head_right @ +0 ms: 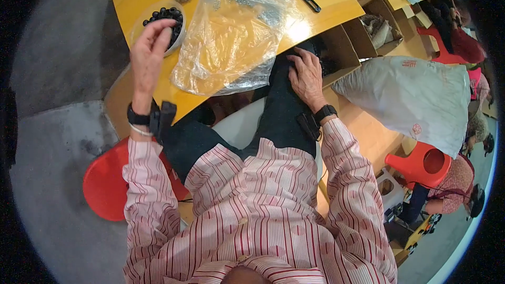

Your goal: The person assembles plastic components by picking up black plastic pieces and small pins from the table and inserting the pins into the black pieces by hand.

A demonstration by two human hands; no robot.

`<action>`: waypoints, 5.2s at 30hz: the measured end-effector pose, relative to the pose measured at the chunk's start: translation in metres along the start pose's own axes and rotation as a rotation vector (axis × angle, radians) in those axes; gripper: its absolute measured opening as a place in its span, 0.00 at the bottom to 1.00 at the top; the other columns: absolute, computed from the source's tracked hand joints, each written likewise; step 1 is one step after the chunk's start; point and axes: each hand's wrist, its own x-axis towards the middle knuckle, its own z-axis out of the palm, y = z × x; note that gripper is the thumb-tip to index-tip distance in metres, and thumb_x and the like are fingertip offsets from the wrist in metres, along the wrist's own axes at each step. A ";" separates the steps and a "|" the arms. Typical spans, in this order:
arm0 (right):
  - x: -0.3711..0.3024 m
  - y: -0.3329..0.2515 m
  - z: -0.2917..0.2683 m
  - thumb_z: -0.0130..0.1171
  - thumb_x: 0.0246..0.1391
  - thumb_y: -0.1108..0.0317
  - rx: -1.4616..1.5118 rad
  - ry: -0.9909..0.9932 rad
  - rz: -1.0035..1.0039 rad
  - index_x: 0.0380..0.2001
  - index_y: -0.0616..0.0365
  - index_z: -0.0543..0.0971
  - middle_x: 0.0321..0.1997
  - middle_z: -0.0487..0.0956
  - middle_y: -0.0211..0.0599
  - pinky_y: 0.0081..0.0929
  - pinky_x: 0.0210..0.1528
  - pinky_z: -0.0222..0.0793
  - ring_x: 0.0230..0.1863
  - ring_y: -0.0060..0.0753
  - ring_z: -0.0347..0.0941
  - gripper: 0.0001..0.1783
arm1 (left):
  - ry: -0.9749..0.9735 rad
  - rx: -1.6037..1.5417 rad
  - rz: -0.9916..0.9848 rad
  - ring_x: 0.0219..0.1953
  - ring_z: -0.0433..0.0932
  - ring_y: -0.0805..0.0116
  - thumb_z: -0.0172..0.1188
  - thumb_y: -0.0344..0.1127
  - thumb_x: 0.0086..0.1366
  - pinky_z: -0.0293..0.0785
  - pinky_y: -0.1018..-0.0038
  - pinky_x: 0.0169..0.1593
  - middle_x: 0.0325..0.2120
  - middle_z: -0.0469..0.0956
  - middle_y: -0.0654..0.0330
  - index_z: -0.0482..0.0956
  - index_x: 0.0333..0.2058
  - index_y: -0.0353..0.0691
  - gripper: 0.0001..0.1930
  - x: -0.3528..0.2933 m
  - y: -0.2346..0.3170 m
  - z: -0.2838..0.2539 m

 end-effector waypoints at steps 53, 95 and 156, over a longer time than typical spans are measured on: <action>0.124 -0.093 -0.014 0.56 0.52 0.67 -0.005 -0.034 -0.427 0.37 0.53 0.78 0.35 0.73 0.34 0.32 0.42 0.63 0.40 0.38 0.67 0.09 | -0.095 0.031 -0.190 0.24 0.77 0.70 0.61 0.31 0.56 0.74 0.76 0.31 0.25 0.78 0.57 0.75 0.37 0.36 0.10 -0.059 -0.031 0.062; 0.093 -0.114 -0.010 0.58 0.57 0.63 0.963 -0.302 -0.002 0.37 0.61 0.79 0.31 0.78 0.29 0.17 0.35 0.68 0.33 0.16 0.71 0.12 | -0.069 -0.145 -0.202 0.26 0.78 0.76 0.67 0.39 0.55 0.73 0.78 0.32 0.23 0.79 0.61 0.77 0.31 0.34 0.13 -0.068 -0.039 0.054; 0.144 -0.168 -0.040 0.56 0.42 0.74 0.024 -0.274 -0.676 0.36 0.55 0.77 0.32 0.74 0.33 0.33 0.40 0.67 0.37 0.38 0.68 0.13 | 0.014 -0.140 -0.138 0.30 0.79 0.58 0.60 0.27 0.55 0.74 0.70 0.34 0.27 0.78 0.52 0.75 0.35 0.35 0.09 -0.093 -0.027 0.040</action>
